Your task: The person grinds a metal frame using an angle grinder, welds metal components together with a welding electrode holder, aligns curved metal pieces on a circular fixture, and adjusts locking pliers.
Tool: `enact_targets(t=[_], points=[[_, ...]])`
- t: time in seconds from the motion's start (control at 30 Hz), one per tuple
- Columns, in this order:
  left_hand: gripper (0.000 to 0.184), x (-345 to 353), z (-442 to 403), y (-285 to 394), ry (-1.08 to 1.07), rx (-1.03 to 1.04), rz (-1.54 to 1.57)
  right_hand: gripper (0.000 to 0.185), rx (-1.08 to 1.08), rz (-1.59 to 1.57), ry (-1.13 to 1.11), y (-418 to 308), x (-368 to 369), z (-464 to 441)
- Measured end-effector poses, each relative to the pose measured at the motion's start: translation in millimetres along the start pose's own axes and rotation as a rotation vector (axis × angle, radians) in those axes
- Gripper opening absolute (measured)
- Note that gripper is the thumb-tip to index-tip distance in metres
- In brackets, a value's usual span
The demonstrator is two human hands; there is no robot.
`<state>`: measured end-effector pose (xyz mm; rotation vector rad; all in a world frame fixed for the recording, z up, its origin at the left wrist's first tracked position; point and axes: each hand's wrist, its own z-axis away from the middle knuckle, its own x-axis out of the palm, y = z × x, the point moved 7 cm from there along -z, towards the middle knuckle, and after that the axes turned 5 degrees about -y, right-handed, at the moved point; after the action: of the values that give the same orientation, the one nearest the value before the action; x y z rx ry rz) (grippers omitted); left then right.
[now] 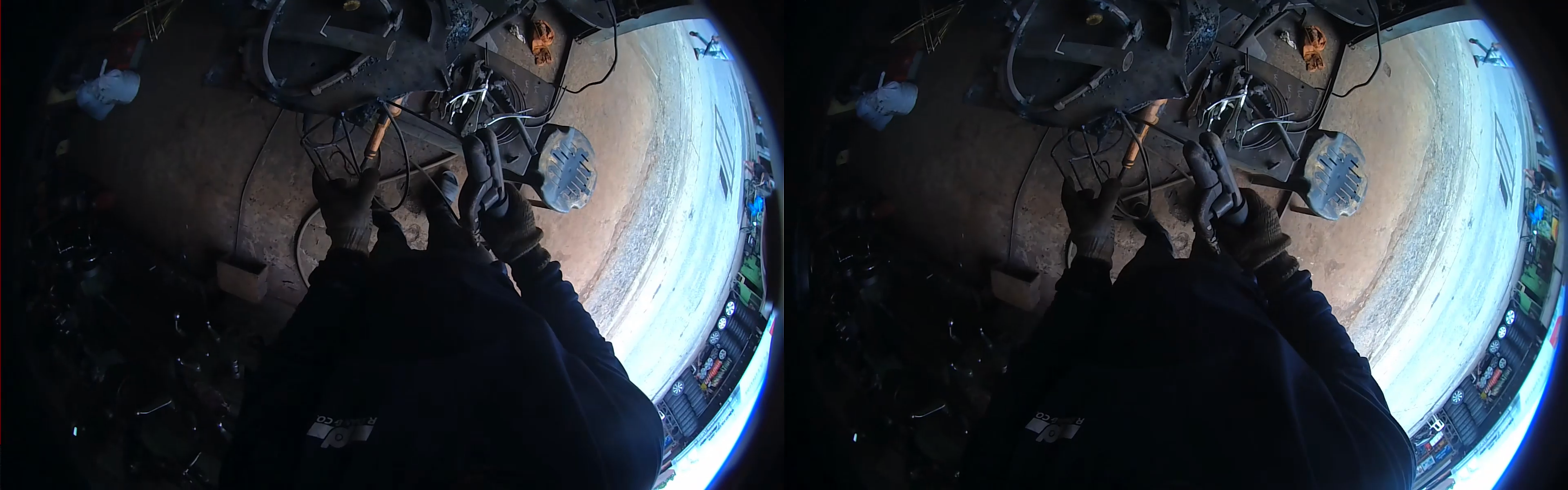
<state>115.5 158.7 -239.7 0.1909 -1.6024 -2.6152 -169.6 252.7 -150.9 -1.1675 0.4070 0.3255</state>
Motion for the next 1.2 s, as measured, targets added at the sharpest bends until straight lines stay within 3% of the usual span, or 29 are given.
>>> enact_targets(t=[0.23,0.3,0.33,0.4,0.57,0.7,1.13,1.17,1.2], points=[[0.113,1.2,2.7,9.4,0.016,-0.028,0.001,0.038,-0.026,-0.002,-0.014,7.0,4.3,-5.3],[0.114,2.0,4.9,18.8,0.014,-0.062,-0.192,0.038,-0.05,-0.006,-0.017,-9.9,4.2,-8.5],[0.114,2.3,5.0,18.8,0.013,-0.062,-0.19,0.037,-0.024,-0.462,-0.06,-39.0,6.2,-13.3],[0.116,2.2,4.9,18.1,0.018,-0.06,-0.162,0.037,0.005,-0.918,-0.102,-50.2,10.2,-15.5],[0.115,1.5,4.6,19.6,0.015,-0.032,-0.165,0.035,-0.037,0.042,-0.002,-0.5,8.6,-9.3],[0.113,-2.1,-1.3,6.0,0.016,-0.013,-0.164,0.035,-0.04,-0.157,-0.043,-41.9,7.4,-12.2],[0.104,-1.4,-0.2,4.9,-0.009,-0.014,-0.091,0.034,-0.006,0.125,-0.008,-18.9,2.7,-2.6],[0.089,4.7,-5.8,-10.0,-0.048,-0.17,0.566,0.033,-0.022,0.141,-0.009,-20.9,2.2,-2.2],[0.083,12.3,-4.9,-14.4,-0.081,-0.236,0.897,0.034,0.128,0.176,-0.098,-46.2,0.3,-9.4]])
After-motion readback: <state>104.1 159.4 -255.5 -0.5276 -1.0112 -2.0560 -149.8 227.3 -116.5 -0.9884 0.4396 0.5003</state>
